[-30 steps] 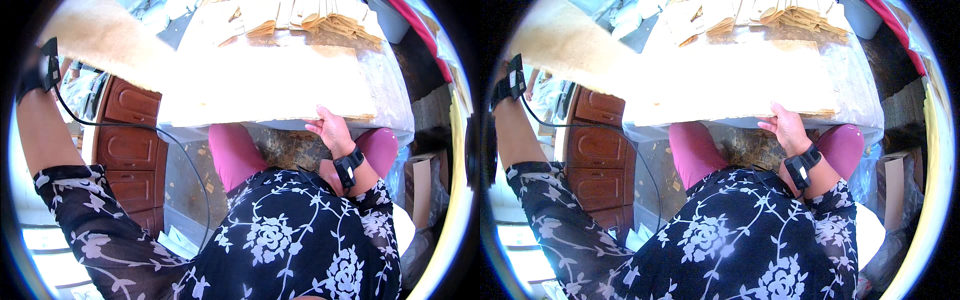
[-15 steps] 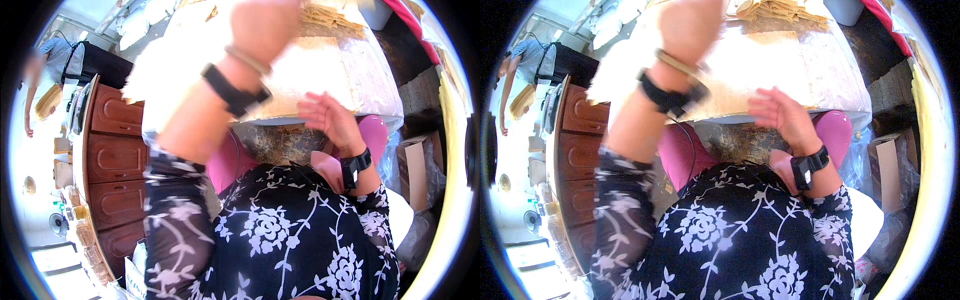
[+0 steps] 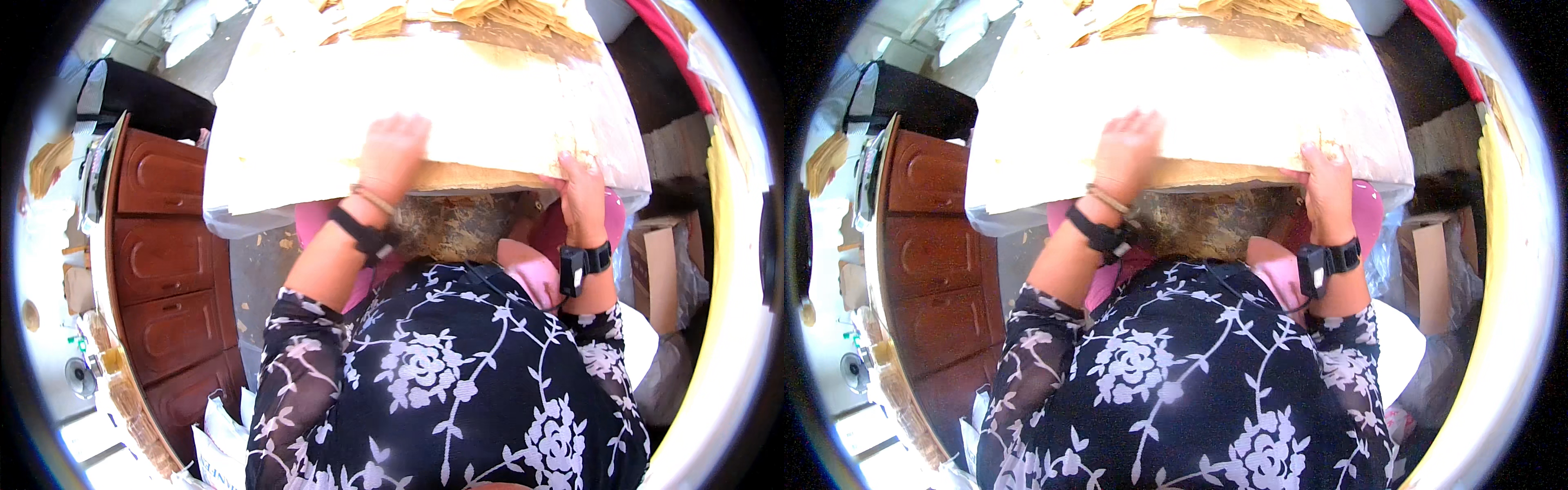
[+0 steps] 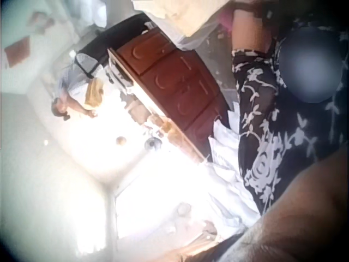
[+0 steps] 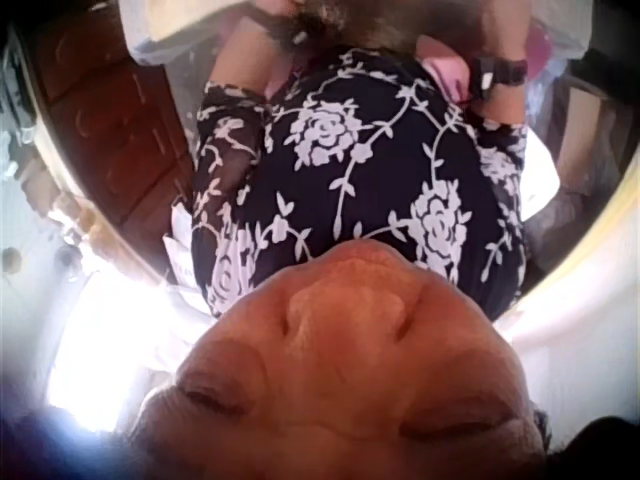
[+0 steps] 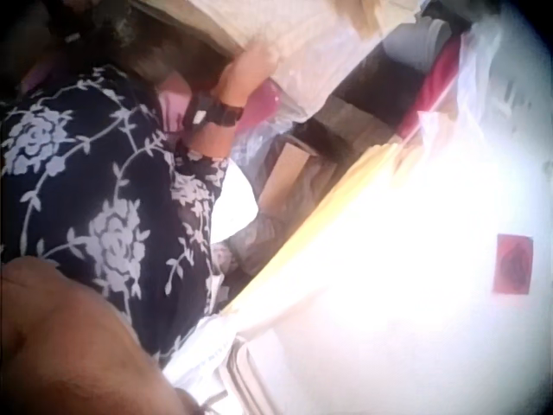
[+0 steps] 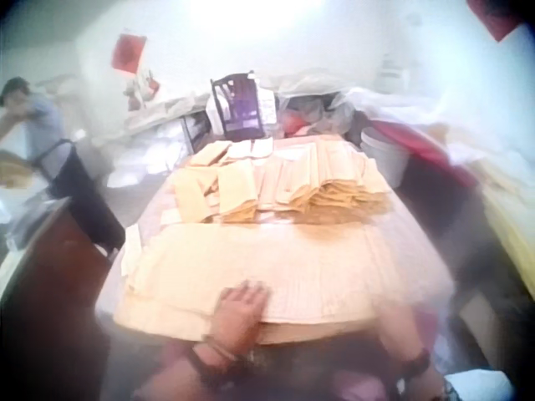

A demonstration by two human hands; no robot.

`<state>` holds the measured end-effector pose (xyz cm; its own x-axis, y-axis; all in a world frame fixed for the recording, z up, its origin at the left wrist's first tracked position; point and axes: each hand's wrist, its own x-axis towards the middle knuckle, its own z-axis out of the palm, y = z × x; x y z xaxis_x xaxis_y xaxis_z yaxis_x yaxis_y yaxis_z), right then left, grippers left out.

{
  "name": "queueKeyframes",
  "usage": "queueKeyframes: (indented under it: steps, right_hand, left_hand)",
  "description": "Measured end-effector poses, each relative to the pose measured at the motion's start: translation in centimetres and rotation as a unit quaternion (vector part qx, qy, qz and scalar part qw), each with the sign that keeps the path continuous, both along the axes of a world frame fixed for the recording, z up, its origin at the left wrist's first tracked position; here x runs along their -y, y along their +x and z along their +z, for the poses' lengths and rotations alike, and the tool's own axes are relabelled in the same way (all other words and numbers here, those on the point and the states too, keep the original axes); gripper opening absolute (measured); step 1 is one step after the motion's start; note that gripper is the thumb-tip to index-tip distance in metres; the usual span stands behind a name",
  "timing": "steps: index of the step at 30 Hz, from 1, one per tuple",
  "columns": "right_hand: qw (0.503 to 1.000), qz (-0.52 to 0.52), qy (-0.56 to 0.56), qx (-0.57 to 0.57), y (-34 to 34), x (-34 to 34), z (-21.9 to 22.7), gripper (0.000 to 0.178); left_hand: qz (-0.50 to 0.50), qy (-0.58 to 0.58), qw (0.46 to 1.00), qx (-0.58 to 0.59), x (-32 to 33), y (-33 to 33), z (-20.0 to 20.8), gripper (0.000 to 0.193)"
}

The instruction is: The person sorts and stacks large sheets of thin paper by hand on a table, peeling them apart and smoothing them out.

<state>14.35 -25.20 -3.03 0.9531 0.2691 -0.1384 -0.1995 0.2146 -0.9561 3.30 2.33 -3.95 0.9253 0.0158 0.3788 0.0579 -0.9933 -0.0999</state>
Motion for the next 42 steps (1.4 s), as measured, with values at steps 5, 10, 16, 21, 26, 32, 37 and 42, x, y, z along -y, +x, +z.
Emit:
queueKeyframes:
  steps: [5,10,16,21,26,32,37,42]
  right_hand:
    - [0.997,-0.007,-0.014,-0.076,0.3,0.0,-0.5,0.039]
    - [0.993,0.028,0.039,-0.111,0.3,0.4,-0.7,0.035]
    - [0.99,-0.027,0.031,-0.133,-0.6,2.2,-0.5,0.037]
    - [0.969,0.038,0.193,-0.151,-0.1,3.9,-1.5,0.033]
    - [0.996,0.015,0.052,-0.075,-0.1,2.2,-0.6,0.037]
    - [0.982,0.04,0.115,-0.141,-0.5,2.5,0.5,0.038]
    - [0.997,0.025,-0.031,-0.06,-1.4,2.2,-1.3,0.035]
    - [0.994,-0.014,-0.043,-0.101,-1.5,1.5,-1.3,0.034]
  left_hand:
    - [-0.01,0.025,0.996,0.08,-2.3,-4.1,3.3,0.034]
    - [-0.009,-0.033,0.999,0.017,-2.3,-7.2,-0.1,0.038]
    - [-0.073,-0.119,0.99,-0.002,-2.8,-5.3,-0.4,0.035]
    - [-0.127,-0.243,0.961,-0.036,-0.4,-2.4,2.5,0.04]
    - [-0.219,-0.386,0.896,0.024,7.1,4.0,2.1,0.037]
    - [-0.243,-0.322,0.915,0.02,9.9,6.3,-0.3,0.035]
    - [-0.225,-0.344,0.912,-0.002,9.3,6.8,-1.1,0.027]
    - [-0.199,-0.176,0.963,0.049,11.2,6.4,-0.7,0.015]
